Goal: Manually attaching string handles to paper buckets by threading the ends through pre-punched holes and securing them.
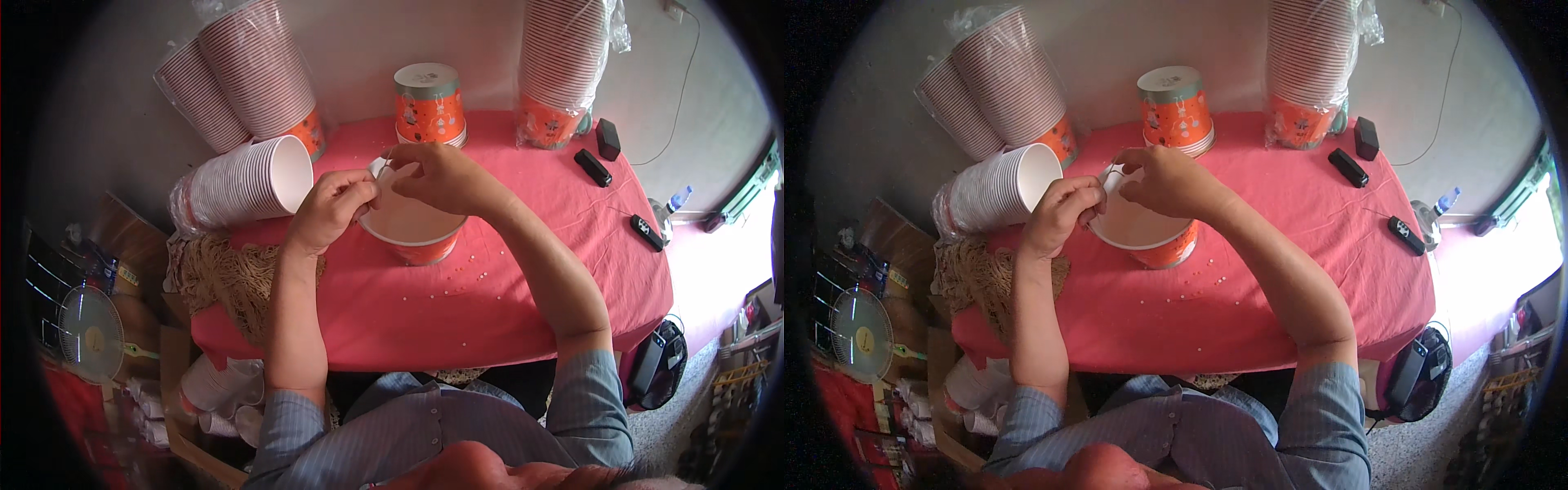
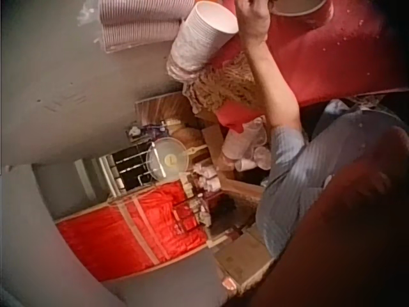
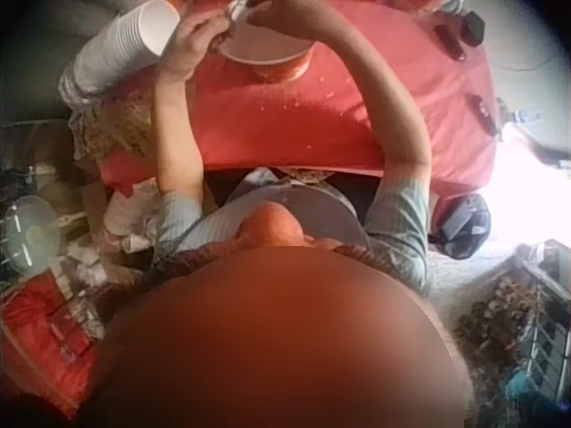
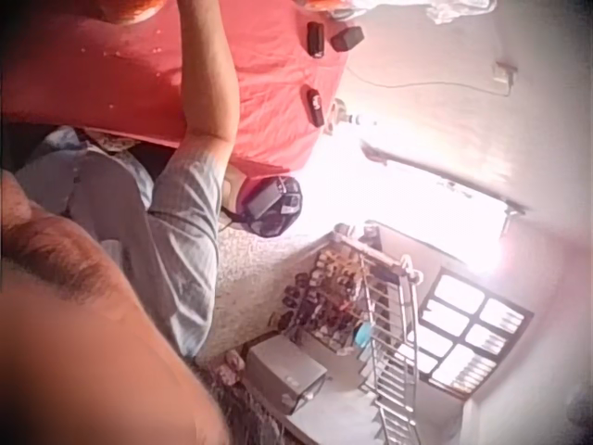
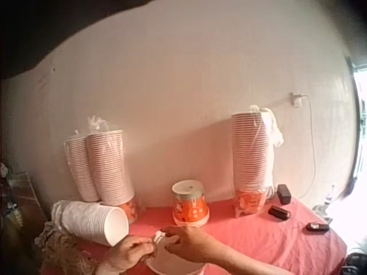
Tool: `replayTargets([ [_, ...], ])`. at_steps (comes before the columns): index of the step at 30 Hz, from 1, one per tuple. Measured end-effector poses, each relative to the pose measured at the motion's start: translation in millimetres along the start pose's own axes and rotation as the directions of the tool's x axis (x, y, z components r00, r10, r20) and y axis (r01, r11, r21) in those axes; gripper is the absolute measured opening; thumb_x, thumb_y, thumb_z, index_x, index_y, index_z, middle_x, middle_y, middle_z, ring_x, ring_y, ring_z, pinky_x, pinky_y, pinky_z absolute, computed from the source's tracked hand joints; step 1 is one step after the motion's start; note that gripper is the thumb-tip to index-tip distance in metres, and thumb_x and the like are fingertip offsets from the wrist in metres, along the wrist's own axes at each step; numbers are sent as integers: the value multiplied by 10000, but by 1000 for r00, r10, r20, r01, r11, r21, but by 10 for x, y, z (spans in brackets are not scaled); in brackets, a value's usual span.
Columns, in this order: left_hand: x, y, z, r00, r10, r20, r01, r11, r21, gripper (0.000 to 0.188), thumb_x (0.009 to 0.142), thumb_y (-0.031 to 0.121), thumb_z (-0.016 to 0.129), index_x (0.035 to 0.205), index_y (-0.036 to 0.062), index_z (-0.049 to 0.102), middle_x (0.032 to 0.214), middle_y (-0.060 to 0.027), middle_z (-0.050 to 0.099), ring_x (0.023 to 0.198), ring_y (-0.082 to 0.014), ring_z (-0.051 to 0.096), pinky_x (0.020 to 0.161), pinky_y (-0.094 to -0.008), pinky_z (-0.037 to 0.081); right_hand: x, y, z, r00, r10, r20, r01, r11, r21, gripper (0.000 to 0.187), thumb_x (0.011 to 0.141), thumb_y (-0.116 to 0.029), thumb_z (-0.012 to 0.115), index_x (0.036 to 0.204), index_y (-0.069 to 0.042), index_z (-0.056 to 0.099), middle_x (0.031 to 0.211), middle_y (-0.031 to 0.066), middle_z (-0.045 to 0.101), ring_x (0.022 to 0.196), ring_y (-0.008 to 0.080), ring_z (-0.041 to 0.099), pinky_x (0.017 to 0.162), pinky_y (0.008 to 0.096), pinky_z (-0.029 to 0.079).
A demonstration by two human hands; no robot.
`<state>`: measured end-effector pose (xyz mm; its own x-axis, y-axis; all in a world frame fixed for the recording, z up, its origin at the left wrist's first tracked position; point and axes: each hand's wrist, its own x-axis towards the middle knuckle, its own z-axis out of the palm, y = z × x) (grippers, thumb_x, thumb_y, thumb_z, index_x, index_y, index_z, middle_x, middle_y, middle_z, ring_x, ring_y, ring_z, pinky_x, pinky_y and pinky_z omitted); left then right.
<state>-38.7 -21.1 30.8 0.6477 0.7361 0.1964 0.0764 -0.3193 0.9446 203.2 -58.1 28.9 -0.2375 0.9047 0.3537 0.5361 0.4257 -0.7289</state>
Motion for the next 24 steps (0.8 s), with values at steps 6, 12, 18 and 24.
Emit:
replayTargets([
  [6,10,-5,18,1000,8,-15,-8,1000,-13,284,1033,181,606,803,24,662,676,68,482,638,-40,405,588,-254,314,21,-78,-23,997,71,25,-71,997,-1,327,985,-193,744,1264,-25,781,1051,119,821,935,200,771,888,363,609],
  [12,16,38,5,995,13,-98,-16,999,-32,262,1026,174,597,816,28,655,709,42,522,667,-51,450,616,-253,343,68,-41,-108,996,86,-34,-80,986,147,204,1021,-184,733,1124,-25,809,955,52,802,885,140,750,830,326,598],
  [18,55,-20,-31,986,24,-167,-31,999,-40,249,1072,177,626,896,19,705,736,53,551,685,-45,469,625,-251,368,114,41,-90,987,116,-114,-72,940,333,188,1038,-204,744,1037,-28,810,931,10,784,883,106,720,814,295,573],
  [24,114,-132,-82,979,12,-205,-10,1000,13,168,1085,162,720,1031,9,761,799,52,645,735,-31,557,667,-215,442,149,88,-93,940,157,-304,-65,954,292,197,1019,-210,762,1074,-30,822,916,28,780,870,104,697,815,316,571],
])
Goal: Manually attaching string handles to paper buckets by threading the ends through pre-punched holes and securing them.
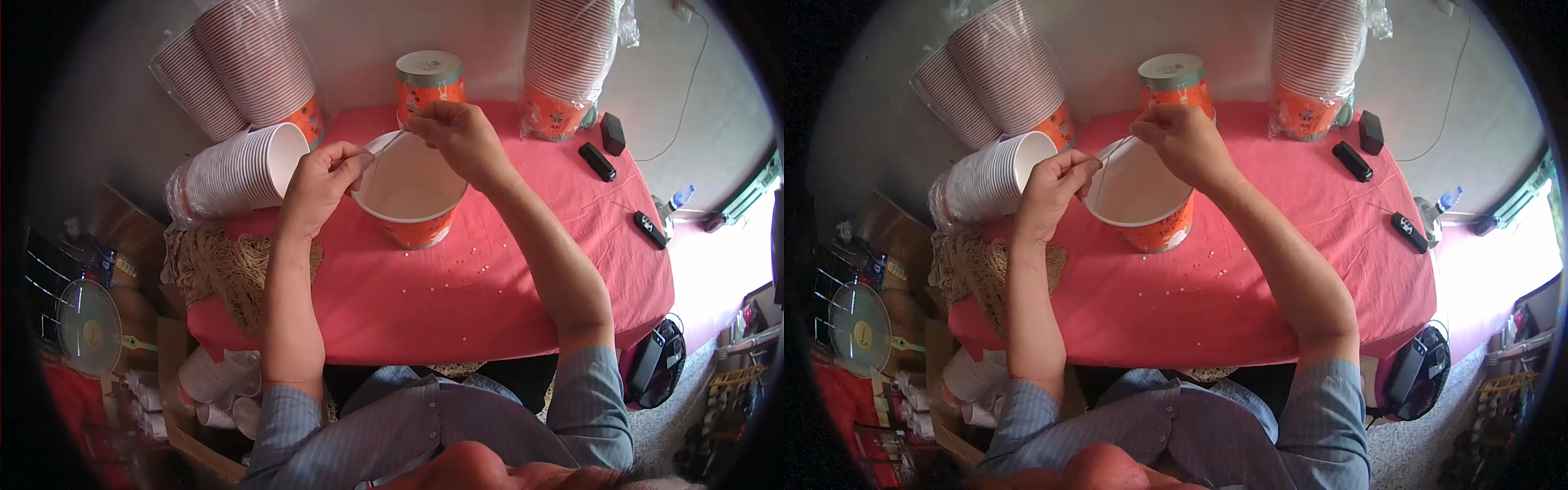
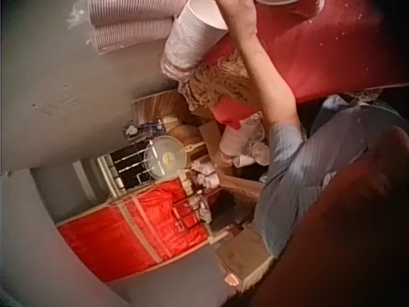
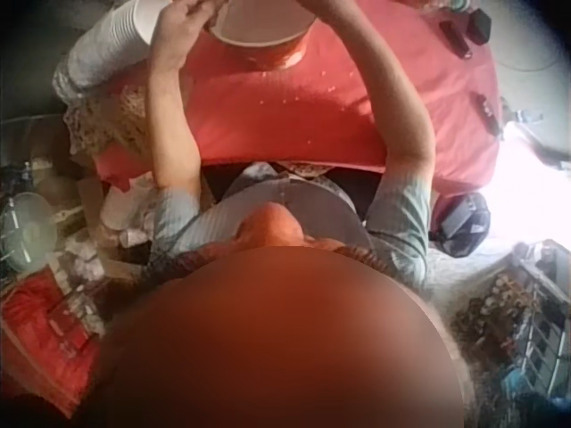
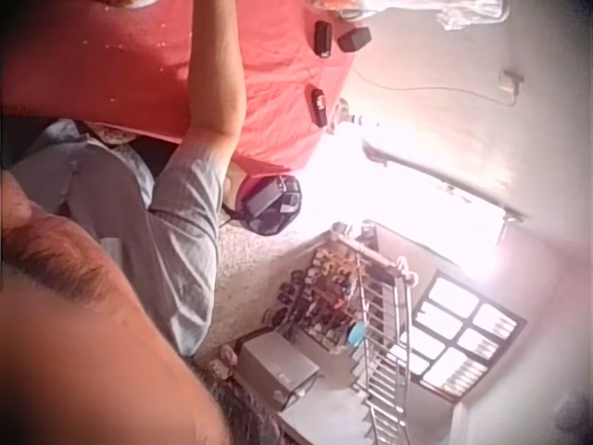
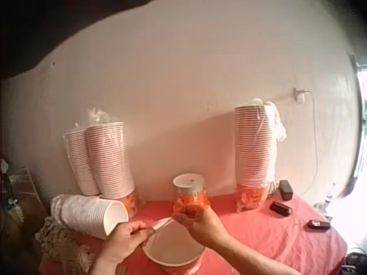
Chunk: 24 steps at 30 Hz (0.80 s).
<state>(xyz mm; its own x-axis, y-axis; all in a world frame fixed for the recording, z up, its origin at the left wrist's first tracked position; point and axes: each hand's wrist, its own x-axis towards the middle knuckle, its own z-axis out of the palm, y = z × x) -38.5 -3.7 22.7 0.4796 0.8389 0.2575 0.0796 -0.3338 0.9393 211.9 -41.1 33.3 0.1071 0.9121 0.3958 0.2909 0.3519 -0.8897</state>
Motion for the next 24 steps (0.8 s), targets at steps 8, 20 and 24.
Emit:
replayTargets([
  [8,-72,107,35,996,-43,-81,45,999,27,195,1091,187,712,1049,2,757,839,1,744,740,-52,638,693,-230,488,-247,-64,161,864,-261,430,461,753,-469,119,937,-122,754,1019,-59,813,987,121,802,911,345,774,835,449,612],
  [20,-169,102,136,1000,-25,15,27,988,-153,196,1120,170,665,1133,-6,752,898,-39,777,804,-73,685,731,-241,515,-171,-104,221,950,-190,246,185,982,43,109,1030,-104,758,1095,-48,825,1003,30,802,970,132,741,892,334,594],
  [24,-153,71,114,998,-11,57,21,986,-165,203,1123,174,660,1166,0,756,918,-51,779,816,-81,692,753,-246,523,-160,-90,230,956,-183,228,174,983,57,121,1030,-99,759,1112,-43,828,999,39,814,970,122,749,917,320,598],
])
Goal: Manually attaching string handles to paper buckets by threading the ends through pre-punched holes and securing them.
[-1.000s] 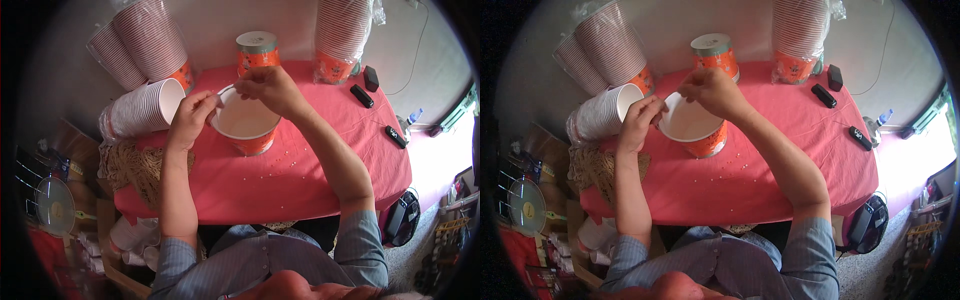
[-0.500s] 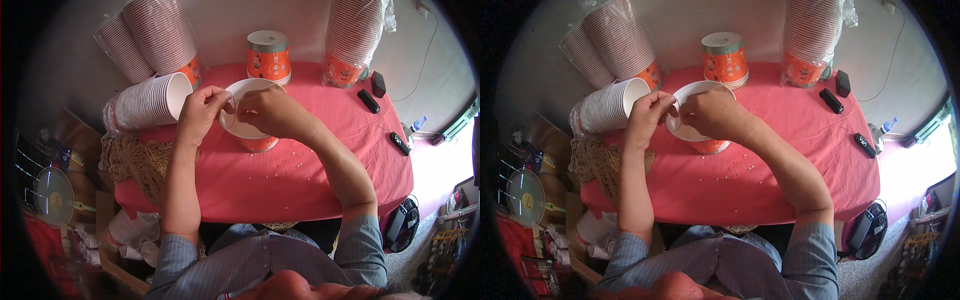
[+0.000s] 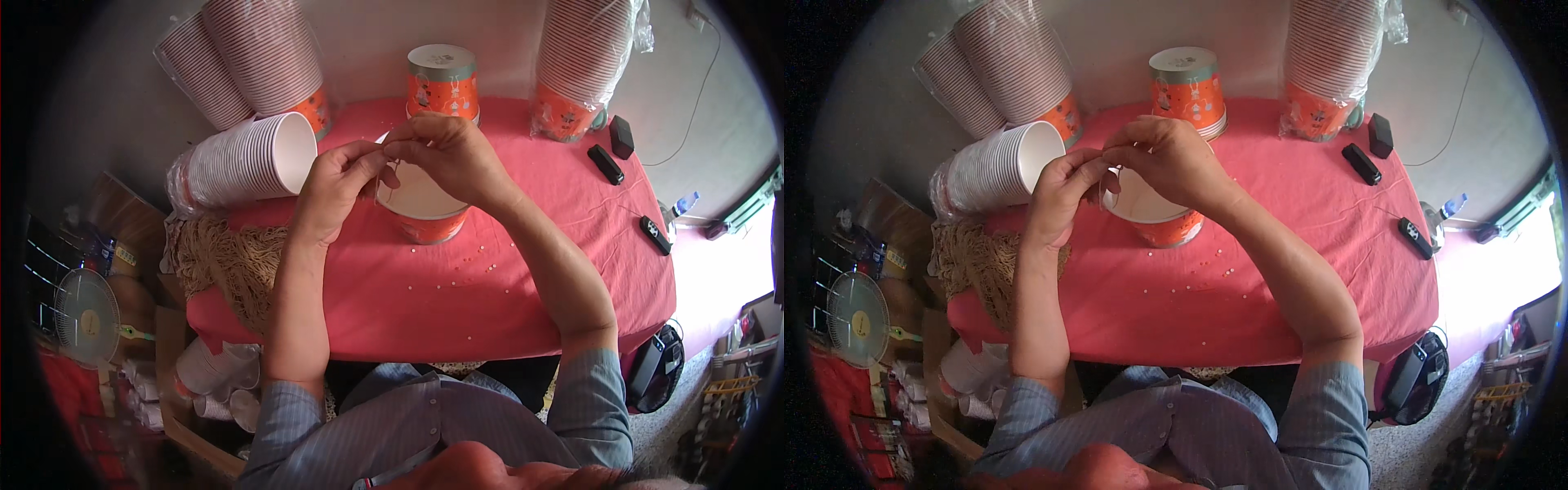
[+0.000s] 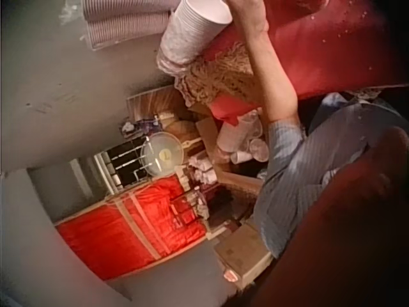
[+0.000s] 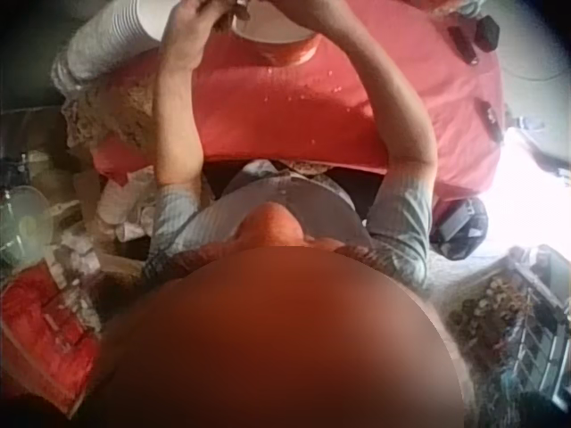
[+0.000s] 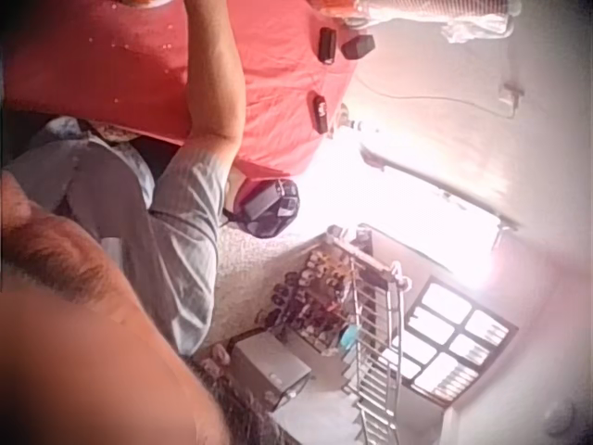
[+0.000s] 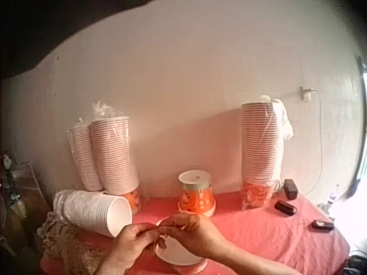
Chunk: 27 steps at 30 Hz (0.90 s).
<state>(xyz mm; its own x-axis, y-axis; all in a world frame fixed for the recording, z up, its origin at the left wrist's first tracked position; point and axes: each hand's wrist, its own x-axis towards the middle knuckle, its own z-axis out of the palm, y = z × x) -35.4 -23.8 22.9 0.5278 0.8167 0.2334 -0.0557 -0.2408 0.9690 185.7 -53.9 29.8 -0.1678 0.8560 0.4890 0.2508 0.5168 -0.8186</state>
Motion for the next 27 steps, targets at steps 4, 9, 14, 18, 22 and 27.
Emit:
replayTargets([
  [4,-3,16,13,999,9,46,-5,996,-89,219,1120,173,662,1205,-4,760,956,-61,779,870,-94,708,789,-255,535,-11,6,33,1000,0,-12,0,999,-44,129,1032,-106,758,1121,-47,831,961,30,809,922,106,743,867,308,601],
  [9,13,-52,6,997,33,73,-21,987,-157,227,1118,183,669,1210,-2,764,975,-51,774,900,-101,713,806,-266,547,-14,-49,29,999,34,-31,-38,991,-127,126,1040,-117,747,1097,-37,826,933,22,799,852,87,713,789,290,596],
  [14,37,-89,13,999,39,36,-36,996,-80,214,1110,183,666,1177,7,770,952,-24,756,886,-99,703,796,-274,553,7,-29,8,987,159,0,-159,987,-11,172,1069,-145,698,1163,-29,784,938,24,788,796,85,695,712,279,578],
  [18,33,-71,-4,999,35,24,-31,992,-120,197,1107,173,668,1151,11,771,924,-14,743,865,-93,693,800,-271,556,41,-17,-75,985,170,13,-171,984,44,208,1064,-160,700,1211,-30,772,948,34,783,783,92,691,687,269,563],
  [22,35,-71,-5,999,42,11,-40,991,-130,188,1106,170,665,1120,12,767,890,-10,731,819,-81,666,783,-267,542,16,-73,-196,963,225,147,-231,973,25,227,1047,-172,713,1210,-27,779,952,45,777,772,100,690,672,269,552],
  [27,35,-89,-21,999,42,4,-41,991,-130,178,1100,159,661,1102,12,762,880,-8,730,802,-78,657,764,-264,532,31,-54,-159,965,205,162,-209,978,7,210,1037,-171,719,1172,-27,790,947,39,774,776,99,692,672,277,552],
])
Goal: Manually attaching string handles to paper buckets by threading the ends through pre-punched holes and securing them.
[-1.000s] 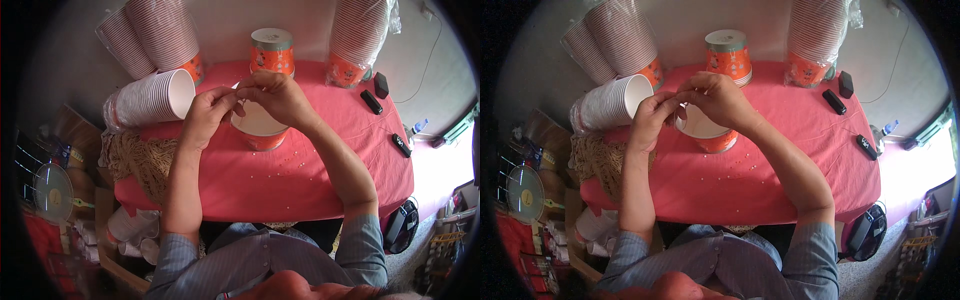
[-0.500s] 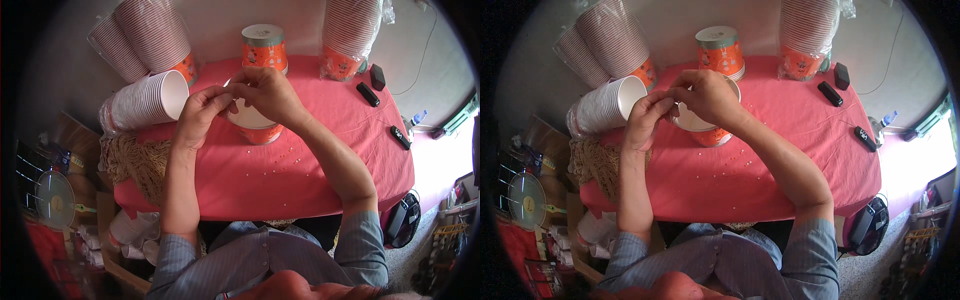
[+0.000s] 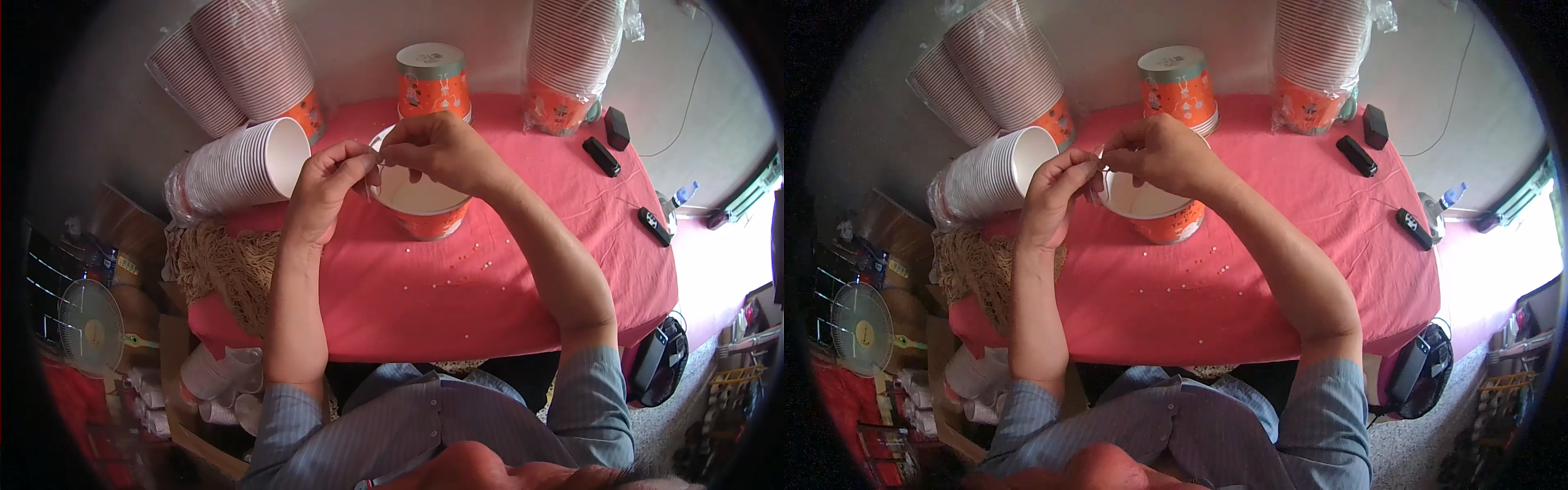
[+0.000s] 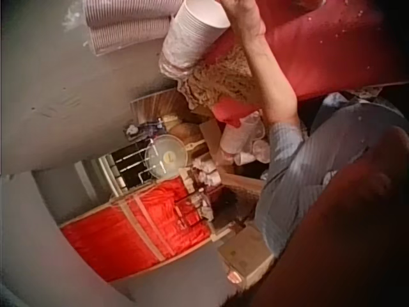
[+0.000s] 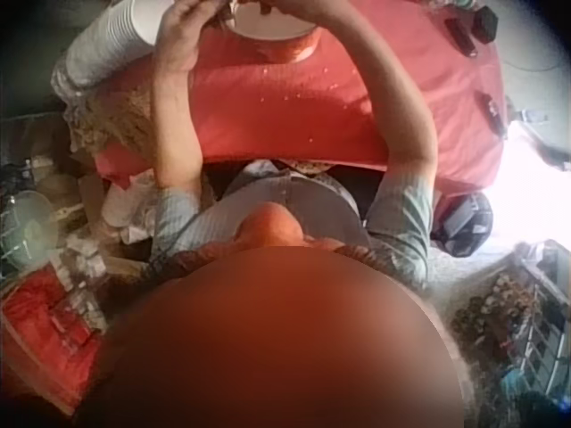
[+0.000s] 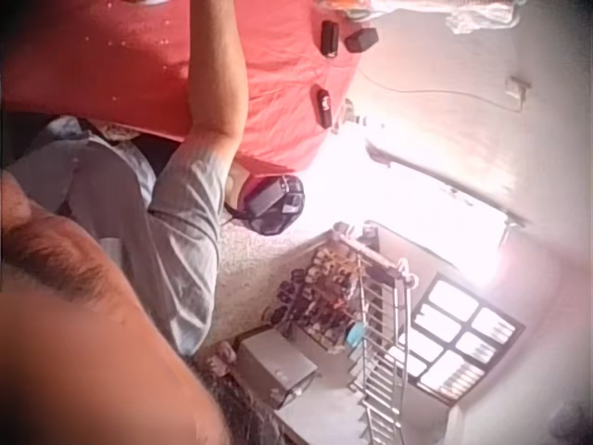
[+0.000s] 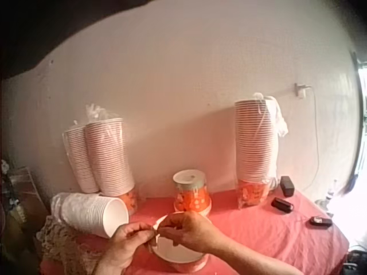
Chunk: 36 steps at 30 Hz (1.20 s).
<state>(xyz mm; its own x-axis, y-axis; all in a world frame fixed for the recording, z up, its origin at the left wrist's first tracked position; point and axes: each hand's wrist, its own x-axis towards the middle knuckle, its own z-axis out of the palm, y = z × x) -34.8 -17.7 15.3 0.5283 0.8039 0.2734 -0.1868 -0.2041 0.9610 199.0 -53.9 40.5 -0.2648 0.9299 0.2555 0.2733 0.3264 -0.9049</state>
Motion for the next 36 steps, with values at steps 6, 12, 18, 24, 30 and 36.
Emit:
replayTargets([
  [6,-3,53,66,998,-13,-53,13,1000,7,169,1081,162,671,1053,24,764,842,-5,716,777,-77,649,753,-257,521,-12,42,49,997,-44,-56,43,999,-26,177,1026,-167,738,1074,-1,778,904,33,768,788,104,707,726,295,583],
  [12,-21,63,77,994,-9,-108,10,1000,15,152,1045,138,654,1008,33,757,798,3,679,715,-63,594,679,-256,480,-15,41,92,966,-205,-155,163,956,-242,164,1023,-137,730,1096,4,771,874,37,763,785,97,721,742,296,586],
  [18,-44,71,186,981,-1,-194,25,992,122,175,1033,106,609,970,15,744,766,12,649,691,-58,566,630,-244,435,3,72,108,960,-186,-211,138,964,-226,217,977,-212,737,1080,-35,811,956,132,830,866,273,810,800,394,628],
  [24,-29,28,139,973,-54,-222,85,988,130,186,1021,135,607,924,34,730,757,13,632,669,-60,547,612,-240,410,-13,53,109,944,-260,-203,200,941,-275,124,1027,-110,726,1075,0,755,863,24,748,794,88,721,732,294,591],
  [30,-15,-3,139,976,-76,-203,105,985,137,197,1013,173,616,911,44,725,730,19,615,646,-57,533,600,-238,397,13,125,113,941,-269,-206,225,951,-214,190,995,-189,749,1106,-40,792,927,131,817,836,241,796,780,385,621],
  [36,-29,11,134,986,-41,-163,70,982,178,186,1001,149,595,913,42,719,707,33,577,638,-53,509,590,-244,379,22,139,121,949,-233,-212,186,958,-220,191,1011,-203,741,1106,-44,787,873,127,802,800,231,791,750,383,611],
])
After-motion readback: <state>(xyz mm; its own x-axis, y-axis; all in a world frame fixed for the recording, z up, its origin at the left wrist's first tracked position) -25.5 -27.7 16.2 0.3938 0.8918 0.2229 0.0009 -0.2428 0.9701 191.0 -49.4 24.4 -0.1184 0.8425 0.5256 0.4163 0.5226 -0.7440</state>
